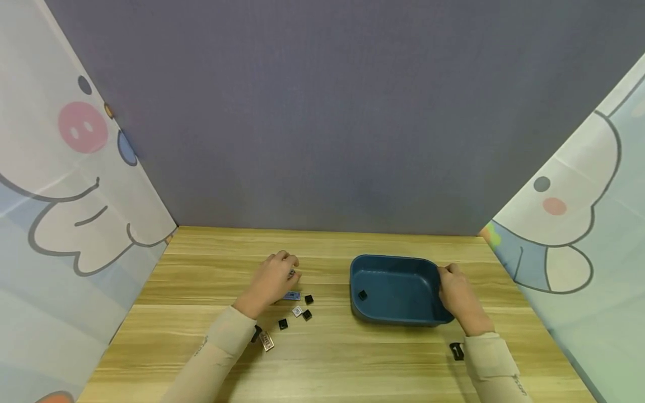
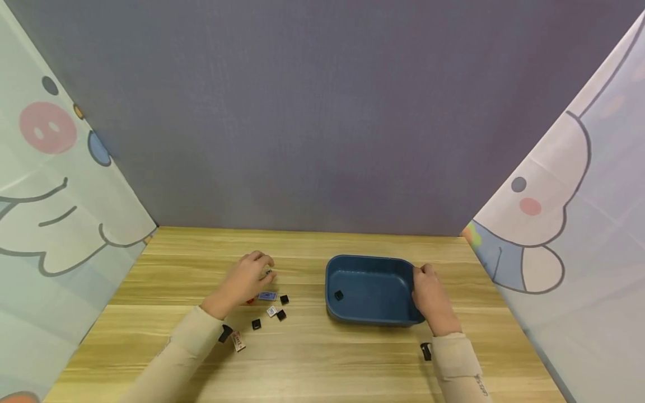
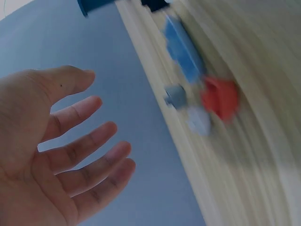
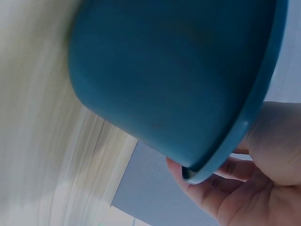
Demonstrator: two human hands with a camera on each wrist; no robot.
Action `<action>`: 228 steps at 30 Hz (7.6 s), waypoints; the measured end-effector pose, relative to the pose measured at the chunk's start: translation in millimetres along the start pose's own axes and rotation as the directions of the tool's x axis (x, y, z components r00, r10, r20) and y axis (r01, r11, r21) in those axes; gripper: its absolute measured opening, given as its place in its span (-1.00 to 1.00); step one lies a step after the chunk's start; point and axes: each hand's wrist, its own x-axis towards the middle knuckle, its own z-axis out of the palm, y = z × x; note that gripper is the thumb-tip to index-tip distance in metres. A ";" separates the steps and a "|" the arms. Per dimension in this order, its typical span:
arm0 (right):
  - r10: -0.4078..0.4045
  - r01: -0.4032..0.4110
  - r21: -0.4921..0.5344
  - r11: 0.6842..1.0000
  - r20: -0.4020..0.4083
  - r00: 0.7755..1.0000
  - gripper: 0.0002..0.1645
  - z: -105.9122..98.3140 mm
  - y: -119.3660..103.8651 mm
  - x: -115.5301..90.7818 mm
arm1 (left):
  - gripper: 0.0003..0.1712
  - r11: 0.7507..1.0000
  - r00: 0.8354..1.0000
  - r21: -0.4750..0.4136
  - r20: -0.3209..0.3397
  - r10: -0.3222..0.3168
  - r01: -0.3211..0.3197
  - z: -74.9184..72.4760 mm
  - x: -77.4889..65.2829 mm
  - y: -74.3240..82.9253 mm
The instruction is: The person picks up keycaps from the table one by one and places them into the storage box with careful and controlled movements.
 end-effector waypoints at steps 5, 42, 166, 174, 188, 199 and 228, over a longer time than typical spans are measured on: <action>0.002 -0.002 0.026 1.000 0.018 1.000 -0.59 -0.8 1.7 -0.3 | -0.74 0.998 0.998 -0.002 -0.003 -0.060 0.060 -3.2 -10.8 -18.3; 0.157 -0.228 0.420 0.878 0.198 0.968 -0.59 -10.8 33.2 -0.8 | -0.77 0.998 0.984 -0.019 0.169 -0.052 0.056 12.7 -22.6 -51.6; 0.182 -0.238 0.370 0.898 0.181 0.967 -0.59 -8.2 30.6 1.0 | -0.75 0.991 0.988 0.112 0.129 -0.086 0.072 1.4 0.1 -14.4; 0.180 -0.237 0.372 0.897 0.181 0.967 -0.59 -5.8 31.6 -0.4 | -0.86 0.982 0.971 0.112 0.167 -0.171 0.153 13.2 5.6 -18.6; 0.179 -0.234 0.369 0.900 0.176 0.968 -0.58 -9.8 27.3 0.9 | -0.82 0.967 0.945 0.113 0.212 -0.247 0.227 22.8 13.0 -18.9; 0.182 -0.238 0.364 0.901 0.181 0.967 -0.60 -10.3 27.5 1.6 | -0.76 0.976 0.959 0.097 0.187 -0.212 0.197 15.7 15.0 -12.5; 0.184 -0.243 0.376 0.894 0.186 0.965 -0.59 -10.4 26.8 0.5 | -0.77 0.997 0.992 0.051 0.114 0.059 -0.065 -15.9 33.8 73.7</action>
